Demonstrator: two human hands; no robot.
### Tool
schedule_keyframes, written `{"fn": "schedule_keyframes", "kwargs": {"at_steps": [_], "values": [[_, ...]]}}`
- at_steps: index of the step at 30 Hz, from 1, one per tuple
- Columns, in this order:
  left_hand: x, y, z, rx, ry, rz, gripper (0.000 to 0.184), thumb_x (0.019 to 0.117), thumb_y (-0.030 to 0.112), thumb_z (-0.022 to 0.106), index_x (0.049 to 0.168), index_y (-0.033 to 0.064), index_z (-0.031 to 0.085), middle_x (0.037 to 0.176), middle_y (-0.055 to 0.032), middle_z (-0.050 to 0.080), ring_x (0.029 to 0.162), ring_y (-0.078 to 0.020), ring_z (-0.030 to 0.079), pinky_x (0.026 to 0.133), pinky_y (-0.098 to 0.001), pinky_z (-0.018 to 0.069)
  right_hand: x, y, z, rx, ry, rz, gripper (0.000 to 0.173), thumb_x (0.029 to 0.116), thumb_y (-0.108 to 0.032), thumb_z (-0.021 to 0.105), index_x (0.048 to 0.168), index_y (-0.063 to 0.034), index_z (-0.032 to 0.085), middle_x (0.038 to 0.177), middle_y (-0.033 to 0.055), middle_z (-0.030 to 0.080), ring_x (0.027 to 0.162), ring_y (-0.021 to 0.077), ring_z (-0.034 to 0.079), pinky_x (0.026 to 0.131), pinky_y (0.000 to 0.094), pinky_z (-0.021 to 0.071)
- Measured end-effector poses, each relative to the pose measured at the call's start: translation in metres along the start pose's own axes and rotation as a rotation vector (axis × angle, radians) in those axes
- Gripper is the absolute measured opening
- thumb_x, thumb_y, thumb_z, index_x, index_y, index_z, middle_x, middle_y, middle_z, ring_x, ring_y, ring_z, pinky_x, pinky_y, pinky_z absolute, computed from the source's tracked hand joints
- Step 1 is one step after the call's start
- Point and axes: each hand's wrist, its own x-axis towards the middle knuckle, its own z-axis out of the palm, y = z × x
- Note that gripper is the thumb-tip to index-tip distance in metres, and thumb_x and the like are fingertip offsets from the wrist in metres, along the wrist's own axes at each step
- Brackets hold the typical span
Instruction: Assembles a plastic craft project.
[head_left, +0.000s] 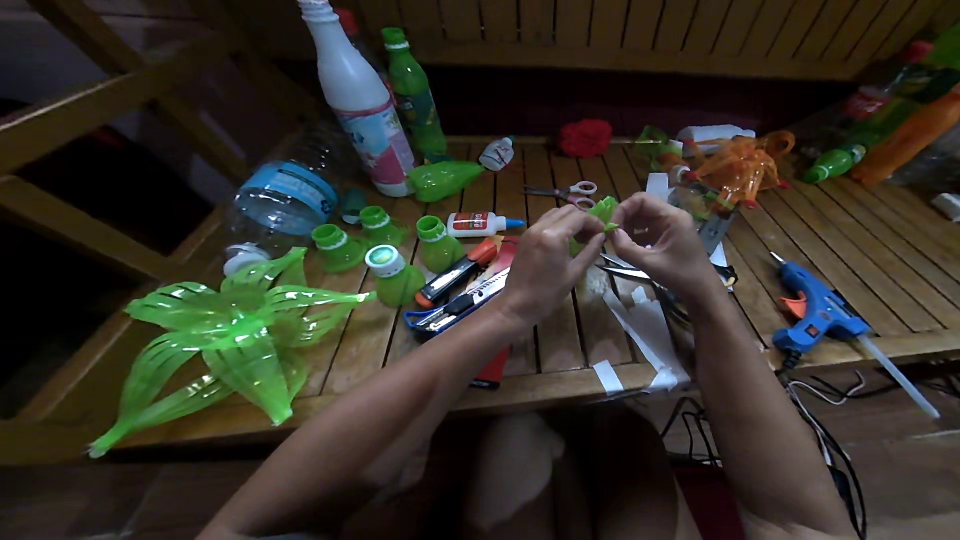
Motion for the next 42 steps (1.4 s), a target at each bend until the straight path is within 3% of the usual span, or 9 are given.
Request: {"fn": "schedule_keyframes", "kwargs": {"at_steps": [19, 34, 38, 42], "values": [[0.0002, -0.0002, 0.0026, 0.064, 0.001, 0.058, 0.011, 0.0953, 0.006, 0.067, 0.101, -0.0011, 0.073, 0.098, -0.0139, 0.072, 0.088, -0.02, 0.069, 0.079, -0.0305, 0.0566, 0.0007, 0.0005, 0.0009, -0.036, 0.046, -0.072, 0.007, 0.0873, -0.004, 0.062, 0.091, 0.0013, 0.066, 0.087, 0.0001, 0.062, 0.074, -0.0039, 0.059, 0.065, 0.0116, 0.0516], [0.0003, -0.0007, 0.0026, 0.061, 0.003, 0.06, 0.011, 0.0954, 0.006, 0.067, 0.101, -0.0009, 0.073, 0.097, -0.0136, 0.072, 0.088, -0.0201, 0.069, 0.079, -0.0306, 0.0565, 0.0011, 0.0023, 0.0007, -0.055, 0.066, -0.126, 0.01, 0.0899, -0.003, 0.061, 0.093, 0.0045, 0.067, 0.087, 0.0023, 0.063, 0.074, -0.0029, 0.058, 0.065, 0.0121, 0.0498], [0.0006, -0.0005, 0.0002, 0.01, -0.002, 0.016, 0.012, 0.0968, 0.007, 0.066, 0.102, -0.0014, 0.072, 0.098, -0.0132, 0.071, 0.087, -0.0179, 0.068, 0.079, -0.0291, 0.0553, 0.0001, -0.0014, -0.0008, -0.039, 0.039, -0.038, 0.013, 0.0945, -0.008, 0.058, 0.099, 0.0009, 0.066, 0.091, 0.0004, 0.063, 0.073, -0.0037, 0.057, 0.063, 0.0129, 0.0493], [0.0009, 0.0027, -0.0015, -0.041, 0.001, -0.035, 0.013, 0.0978, 0.008, 0.065, 0.103, -0.0018, 0.072, 0.098, -0.0127, 0.071, 0.088, -0.0145, 0.068, 0.081, -0.0254, 0.0554, 0.0001, -0.0022, 0.0005, -0.011, 0.022, 0.01, 0.015, 0.0913, -0.008, 0.061, 0.103, 0.0009, 0.064, 0.095, 0.0009, 0.063, 0.079, -0.0033, 0.06, 0.068, 0.0128, 0.0515]]}}
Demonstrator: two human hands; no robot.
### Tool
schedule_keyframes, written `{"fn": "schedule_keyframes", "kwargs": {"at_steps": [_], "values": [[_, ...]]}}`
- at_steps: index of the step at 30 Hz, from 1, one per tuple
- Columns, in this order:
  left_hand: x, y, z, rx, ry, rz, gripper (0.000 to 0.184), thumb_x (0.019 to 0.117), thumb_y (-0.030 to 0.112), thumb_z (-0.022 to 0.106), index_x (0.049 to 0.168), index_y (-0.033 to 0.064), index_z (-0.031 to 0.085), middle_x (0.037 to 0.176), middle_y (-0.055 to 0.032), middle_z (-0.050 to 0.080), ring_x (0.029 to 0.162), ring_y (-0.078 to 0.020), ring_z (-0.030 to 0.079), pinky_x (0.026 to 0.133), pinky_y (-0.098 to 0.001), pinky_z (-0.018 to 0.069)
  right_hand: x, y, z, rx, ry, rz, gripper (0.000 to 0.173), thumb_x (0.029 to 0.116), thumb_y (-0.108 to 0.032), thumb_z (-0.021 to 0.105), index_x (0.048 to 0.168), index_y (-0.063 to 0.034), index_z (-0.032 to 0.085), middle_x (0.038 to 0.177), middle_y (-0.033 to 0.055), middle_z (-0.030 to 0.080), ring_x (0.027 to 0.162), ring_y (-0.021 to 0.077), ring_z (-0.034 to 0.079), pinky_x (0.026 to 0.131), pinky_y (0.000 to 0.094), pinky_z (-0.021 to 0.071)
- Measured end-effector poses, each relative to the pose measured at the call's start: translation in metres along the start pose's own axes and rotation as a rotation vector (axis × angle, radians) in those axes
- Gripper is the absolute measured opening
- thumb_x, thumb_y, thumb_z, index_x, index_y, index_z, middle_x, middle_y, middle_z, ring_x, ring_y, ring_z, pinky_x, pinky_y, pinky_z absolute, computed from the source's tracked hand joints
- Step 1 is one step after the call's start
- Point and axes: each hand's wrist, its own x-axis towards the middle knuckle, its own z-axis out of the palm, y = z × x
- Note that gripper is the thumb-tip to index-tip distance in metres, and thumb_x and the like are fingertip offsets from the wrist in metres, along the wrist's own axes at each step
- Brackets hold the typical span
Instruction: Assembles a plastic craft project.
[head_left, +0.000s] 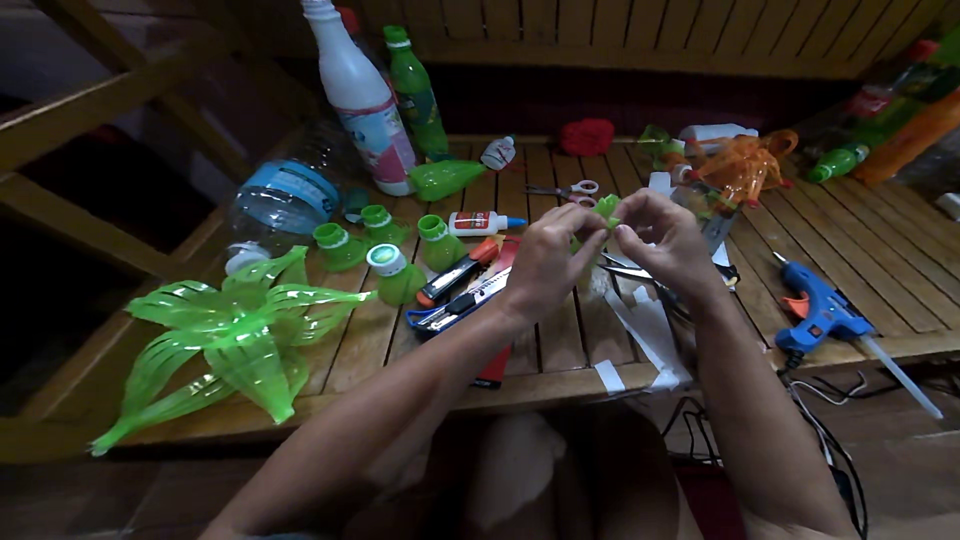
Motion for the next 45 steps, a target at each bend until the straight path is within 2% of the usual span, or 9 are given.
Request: {"fn": "schedule_keyframes", "kwargs": {"at_steps": [4, 10, 17, 26, 33, 37, 45], "values": [[0.0003, -0.001, 0.0018, -0.009, 0.011, -0.008, 0.014, 0.0982, 0.009, 0.065, 0.103, -0.0005, 0.073, 0.097, -0.011, 0.071, 0.087, -0.0111, 0.067, 0.08, -0.022, 0.0545, 0.0001, 0.001, -0.0002, 0.001, -0.006, 0.013, 0.013, 0.0902, -0.007, 0.062, 0.101, -0.0006, 0.063, 0.095, 0.0001, 0.063, 0.081, -0.0036, 0.06, 0.069, 0.0125, 0.0519], [-0.0008, 0.0017, -0.0004, 0.007, -0.006, -0.012, 0.012, 0.0979, 0.008, 0.065, 0.103, -0.0007, 0.073, 0.097, -0.0113, 0.071, 0.086, -0.0118, 0.068, 0.08, -0.0222, 0.0548, -0.0002, -0.0014, 0.0017, 0.019, 0.006, 0.034, 0.008, 0.0895, -0.006, 0.062, 0.096, -0.0024, 0.063, 0.089, -0.0032, 0.062, 0.077, -0.0057, 0.059, 0.067, 0.0114, 0.0515], [0.0003, -0.0005, 0.0003, 0.005, 0.003, -0.006, 0.013, 0.098, 0.009, 0.066, 0.102, -0.0004, 0.073, 0.097, -0.011, 0.071, 0.088, -0.0124, 0.067, 0.081, -0.0234, 0.0547, 0.0007, -0.0004, 0.0029, 0.077, 0.018, 0.033, 0.006, 0.0901, -0.005, 0.062, 0.095, -0.0042, 0.064, 0.088, -0.0052, 0.063, 0.076, -0.0051, 0.061, 0.067, 0.013, 0.0534], [0.0013, -0.0029, -0.0016, 0.003, 0.007, -0.008, 0.014, 0.0981, 0.01, 0.065, 0.103, -0.0007, 0.073, 0.096, -0.0115, 0.071, 0.087, -0.0131, 0.068, 0.081, -0.0245, 0.0551, 0.0, -0.0014, 0.0026, 0.096, 0.004, 0.051, 0.009, 0.0939, -0.005, 0.062, 0.102, -0.0019, 0.064, 0.089, -0.0035, 0.065, 0.071, -0.0039, 0.06, 0.063, 0.014, 0.0527], [0.0, -0.001, -0.001, 0.026, 0.0, 0.011, 0.012, 0.0975, 0.007, 0.065, 0.103, -0.0012, 0.073, 0.097, -0.0122, 0.071, 0.086, -0.0149, 0.068, 0.08, -0.0261, 0.056, 0.0007, -0.0042, 0.0011, 0.113, 0.021, 0.037, 0.008, 0.0933, -0.005, 0.062, 0.101, -0.003, 0.063, 0.089, -0.0051, 0.065, 0.072, -0.0043, 0.06, 0.064, 0.0137, 0.0534], [-0.0003, -0.0039, 0.0014, 0.016, 0.016, 0.03, 0.012, 0.0971, 0.008, 0.066, 0.102, -0.0006, 0.073, 0.096, -0.0105, 0.071, 0.086, -0.0123, 0.068, 0.08, -0.0235, 0.0549, 0.0004, -0.0036, 0.0006, 0.098, 0.017, 0.023, 0.006, 0.0945, -0.006, 0.061, 0.1, -0.0038, 0.063, 0.09, -0.0059, 0.064, 0.072, -0.0059, 0.059, 0.064, 0.0124, 0.0524], [0.0005, 0.0001, -0.0005, 0.032, 0.01, 0.034, 0.011, 0.0972, 0.008, 0.065, 0.101, -0.0007, 0.072, 0.096, -0.0114, 0.071, 0.087, -0.0139, 0.067, 0.08, -0.0244, 0.0544, 0.0003, -0.0039, 0.0049, 0.044, 0.031, -0.006, 0.007, 0.0966, -0.006, 0.059, 0.1, -0.0011, 0.063, 0.093, -0.0021, 0.062, 0.075, -0.006, 0.059, 0.065, 0.0109, 0.0515]]}}
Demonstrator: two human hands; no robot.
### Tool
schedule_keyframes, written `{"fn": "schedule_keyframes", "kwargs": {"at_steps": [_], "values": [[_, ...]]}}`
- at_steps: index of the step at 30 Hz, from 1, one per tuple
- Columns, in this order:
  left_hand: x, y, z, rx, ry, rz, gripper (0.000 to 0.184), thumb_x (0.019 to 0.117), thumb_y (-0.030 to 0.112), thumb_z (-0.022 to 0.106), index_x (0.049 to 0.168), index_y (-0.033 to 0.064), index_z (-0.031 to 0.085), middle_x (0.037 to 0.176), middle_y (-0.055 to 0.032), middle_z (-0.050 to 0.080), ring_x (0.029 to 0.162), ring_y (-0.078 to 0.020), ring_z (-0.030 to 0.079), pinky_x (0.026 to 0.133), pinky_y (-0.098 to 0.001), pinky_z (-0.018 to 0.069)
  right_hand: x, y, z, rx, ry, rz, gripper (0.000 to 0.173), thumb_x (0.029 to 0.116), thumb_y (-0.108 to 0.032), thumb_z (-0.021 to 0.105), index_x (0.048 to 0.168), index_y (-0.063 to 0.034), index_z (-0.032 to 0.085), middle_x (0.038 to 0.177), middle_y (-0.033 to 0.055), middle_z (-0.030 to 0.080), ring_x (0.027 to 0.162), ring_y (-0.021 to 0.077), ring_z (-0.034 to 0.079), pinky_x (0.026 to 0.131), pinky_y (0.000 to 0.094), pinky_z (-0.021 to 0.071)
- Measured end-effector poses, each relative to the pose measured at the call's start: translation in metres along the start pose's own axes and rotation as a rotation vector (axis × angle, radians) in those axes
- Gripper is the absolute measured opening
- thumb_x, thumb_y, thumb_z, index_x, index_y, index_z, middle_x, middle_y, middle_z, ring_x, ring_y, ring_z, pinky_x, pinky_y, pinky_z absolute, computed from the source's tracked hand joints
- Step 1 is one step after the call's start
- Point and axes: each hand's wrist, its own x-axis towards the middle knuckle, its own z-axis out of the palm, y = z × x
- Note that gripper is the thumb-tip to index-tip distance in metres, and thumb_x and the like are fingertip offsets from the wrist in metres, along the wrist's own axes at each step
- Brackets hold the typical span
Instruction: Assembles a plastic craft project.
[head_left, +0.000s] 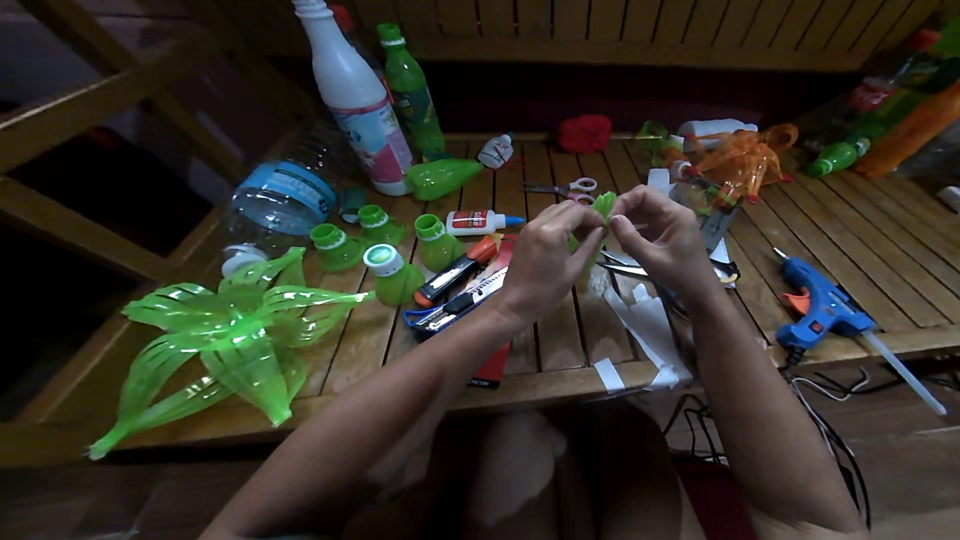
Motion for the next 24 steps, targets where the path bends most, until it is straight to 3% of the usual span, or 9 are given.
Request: {"fn": "schedule_keyframes", "kwargs": {"at_steps": [9, 15, 24], "values": [[0.0002, 0.0042, -0.0006, -0.031, -0.004, -0.042, 0.017, 0.0971, 0.009, 0.063, 0.109, -0.0015, 0.07, 0.098, -0.0124, 0.071, 0.088, -0.0137, 0.067, 0.08, -0.0252, 0.0545, 0.0003, -0.0001, -0.0014, 0.061, 0.014, -0.018, 0.007, 0.0946, -0.004, 0.061, 0.1, -0.0013, 0.064, 0.094, -0.0033, 0.064, 0.078, -0.0049, 0.061, 0.068, 0.013, 0.0541], [0.0006, 0.0058, -0.0003, -0.063, 0.016, -0.051, 0.011, 0.0963, 0.007, 0.065, 0.101, -0.0016, 0.071, 0.096, -0.012, 0.07, 0.087, -0.0135, 0.067, 0.08, -0.0248, 0.055, 0.0006, -0.0007, -0.0001, 0.086, 0.027, -0.018, 0.006, 0.0937, -0.003, 0.061, 0.099, -0.0017, 0.064, 0.093, -0.0035, 0.064, 0.076, -0.0044, 0.061, 0.067, 0.0135, 0.0545], [0.0012, 0.0041, -0.0036, -0.11, 0.01, -0.098, 0.014, 0.0974, 0.009, 0.065, 0.103, -0.001, 0.072, 0.093, -0.0087, 0.07, 0.083, -0.0079, 0.064, 0.075, -0.0201, 0.051, 0.0008, -0.0025, -0.0019, 0.105, 0.009, 0.03, 0.008, 0.0987, -0.005, 0.06, 0.103, -0.0006, 0.065, 0.09, -0.0048, 0.065, 0.068, -0.0058, 0.058, 0.062, 0.0125, 0.0517]]}}
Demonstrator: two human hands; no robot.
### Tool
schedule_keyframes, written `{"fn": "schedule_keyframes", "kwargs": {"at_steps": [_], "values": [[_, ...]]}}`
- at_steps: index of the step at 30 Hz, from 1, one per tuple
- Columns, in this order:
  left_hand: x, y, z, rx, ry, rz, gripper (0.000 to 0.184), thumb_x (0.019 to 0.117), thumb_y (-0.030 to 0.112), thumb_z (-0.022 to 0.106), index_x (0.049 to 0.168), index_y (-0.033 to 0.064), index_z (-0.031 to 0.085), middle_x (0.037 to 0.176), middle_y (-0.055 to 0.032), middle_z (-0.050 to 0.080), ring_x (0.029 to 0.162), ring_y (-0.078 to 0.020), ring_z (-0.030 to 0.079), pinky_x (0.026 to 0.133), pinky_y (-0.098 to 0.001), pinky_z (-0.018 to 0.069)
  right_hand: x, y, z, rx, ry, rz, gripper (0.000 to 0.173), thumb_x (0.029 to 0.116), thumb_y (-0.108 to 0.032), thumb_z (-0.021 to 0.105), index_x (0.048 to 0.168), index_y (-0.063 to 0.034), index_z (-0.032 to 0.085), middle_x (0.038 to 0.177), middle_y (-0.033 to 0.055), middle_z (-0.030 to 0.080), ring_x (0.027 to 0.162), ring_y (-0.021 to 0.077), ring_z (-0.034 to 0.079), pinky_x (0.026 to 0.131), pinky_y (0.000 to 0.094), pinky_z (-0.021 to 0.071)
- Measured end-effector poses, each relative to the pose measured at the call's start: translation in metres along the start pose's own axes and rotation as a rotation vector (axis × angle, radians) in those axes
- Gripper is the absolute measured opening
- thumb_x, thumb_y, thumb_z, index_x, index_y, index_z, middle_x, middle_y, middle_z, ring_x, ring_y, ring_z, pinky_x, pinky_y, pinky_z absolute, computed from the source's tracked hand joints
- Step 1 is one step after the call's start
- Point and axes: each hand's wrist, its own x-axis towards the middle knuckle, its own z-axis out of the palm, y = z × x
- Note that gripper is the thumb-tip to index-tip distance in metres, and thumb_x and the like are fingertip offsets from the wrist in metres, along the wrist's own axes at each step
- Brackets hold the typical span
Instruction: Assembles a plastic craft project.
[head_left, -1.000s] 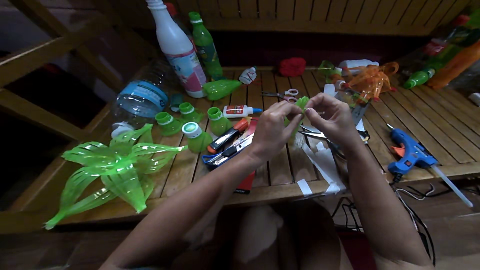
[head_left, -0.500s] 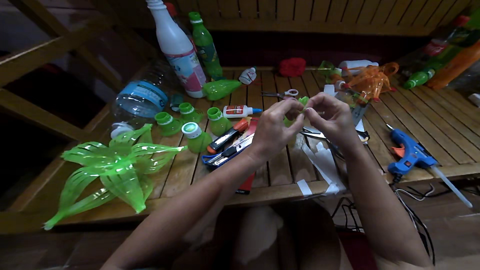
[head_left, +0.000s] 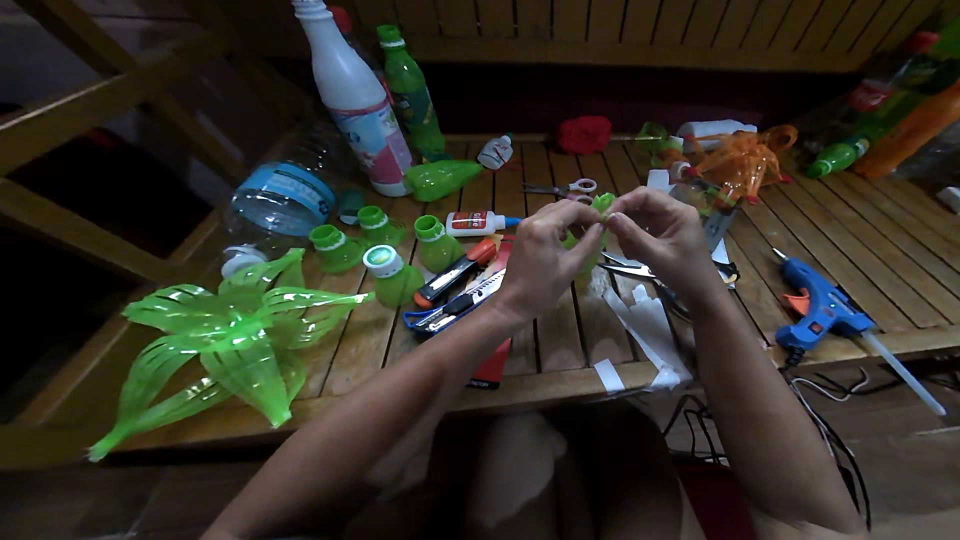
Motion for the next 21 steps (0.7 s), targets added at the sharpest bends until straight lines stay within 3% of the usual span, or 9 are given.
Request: {"fn": "schedule_keyframes", "kwargs": {"at_steps": [4, 7, 10, 12, 14, 16, 21], "values": [[0.005, -0.006, -0.004, -0.101, 0.0, -0.071, 0.015, 0.099, 0.013, 0.065, 0.106, 0.0008, 0.071, 0.098, -0.0043, 0.07, 0.084, -0.0014, 0.065, 0.077, -0.017, 0.0543, 0.001, -0.003, -0.003, 0.088, 0.08, 0.046, 0.021, 0.1053, -0.009, 0.05, 0.11, 0.0001, 0.068, 0.088, -0.0061, 0.065, 0.059, -0.0052, 0.051, 0.053, 0.013, 0.0457], [0.008, -0.008, -0.007, -0.168, 0.009, -0.116, 0.013, 0.0987, 0.011, 0.066, 0.105, 0.0013, 0.07, 0.094, -0.0013, 0.07, 0.082, 0.0007, 0.065, 0.076, -0.0163, 0.0548, 0.003, -0.003, -0.005, 0.057, 0.188, 0.047, 0.01, 0.1027, -0.008, 0.056, 0.11, -0.005, 0.061, 0.089, -0.0089, 0.064, 0.064, -0.0063, 0.053, 0.058, 0.0124, 0.0478], [0.012, -0.012, -0.013, -0.209, 0.022, -0.148, 0.013, 0.0991, 0.011, 0.066, 0.106, 0.0011, 0.069, 0.092, 0.0006, 0.07, 0.08, 0.0013, 0.065, 0.075, -0.0162, 0.0549, 0.005, 0.005, -0.007, -0.007, 0.318, 0.059, 0.004, 0.1019, -0.012, 0.06, 0.103, -0.008, 0.059, 0.083, -0.009, 0.06, 0.062, -0.0052, 0.052, 0.057, 0.0135, 0.0468], [0.014, -0.013, -0.017, -0.232, 0.025, -0.18, 0.012, 0.0995, 0.011, 0.065, 0.106, 0.0014, 0.068, 0.093, 0.0008, 0.071, 0.081, 0.0007, 0.066, 0.076, -0.0172, 0.056, 0.005, 0.009, -0.008, -0.063, 0.352, 0.061, 0.012, 0.1051, -0.015, 0.055, 0.097, -0.0077, 0.06, 0.077, -0.0087, 0.058, 0.06, -0.0039, 0.052, 0.056, 0.0144, 0.0464], [0.015, -0.014, -0.019, -0.256, 0.031, -0.207, 0.012, 0.0993, 0.011, 0.065, 0.106, 0.0013, 0.068, 0.094, 0.0004, 0.071, 0.082, -0.0003, 0.067, 0.077, -0.0185, 0.0566, 0.004, 0.008, -0.007, -0.148, 0.323, 0.071, 0.025, 0.1079, -0.018, 0.05, 0.09, -0.0057, 0.062, 0.072, -0.0084, 0.058, 0.058, -0.0043, 0.051, 0.055, 0.0145, 0.0452], [0.016, -0.016, -0.02, -0.271, 0.031, -0.221, 0.012, 0.0989, 0.011, 0.066, 0.106, 0.0016, 0.069, 0.094, 0.0006, 0.072, 0.081, -0.0009, 0.067, 0.077, -0.0189, 0.0567, 0.002, 0.006, -0.004, -0.209, 0.214, 0.058, 0.03, 0.108, -0.016, 0.048, 0.09, -0.0004, 0.066, 0.074, -0.0055, 0.062, 0.061, -0.005, 0.054, 0.059, 0.0147, 0.0476], [0.016, -0.018, -0.022, -0.306, 0.012, -0.231, 0.013, 0.0991, 0.01, 0.066, 0.108, 0.0011, 0.068, 0.093, 0.0002, 0.072, 0.079, -0.0025, 0.068, 0.075, -0.0205, 0.0586, 0.0, 0.015, 0.004, -0.245, -0.017, -0.021, 0.022, 0.1036, -0.014, 0.056, 0.106, 0.0018, 0.071, 0.085, 0.0023, 0.068, 0.069, -0.0033, 0.057, 0.065, 0.0144, 0.0491]]}}
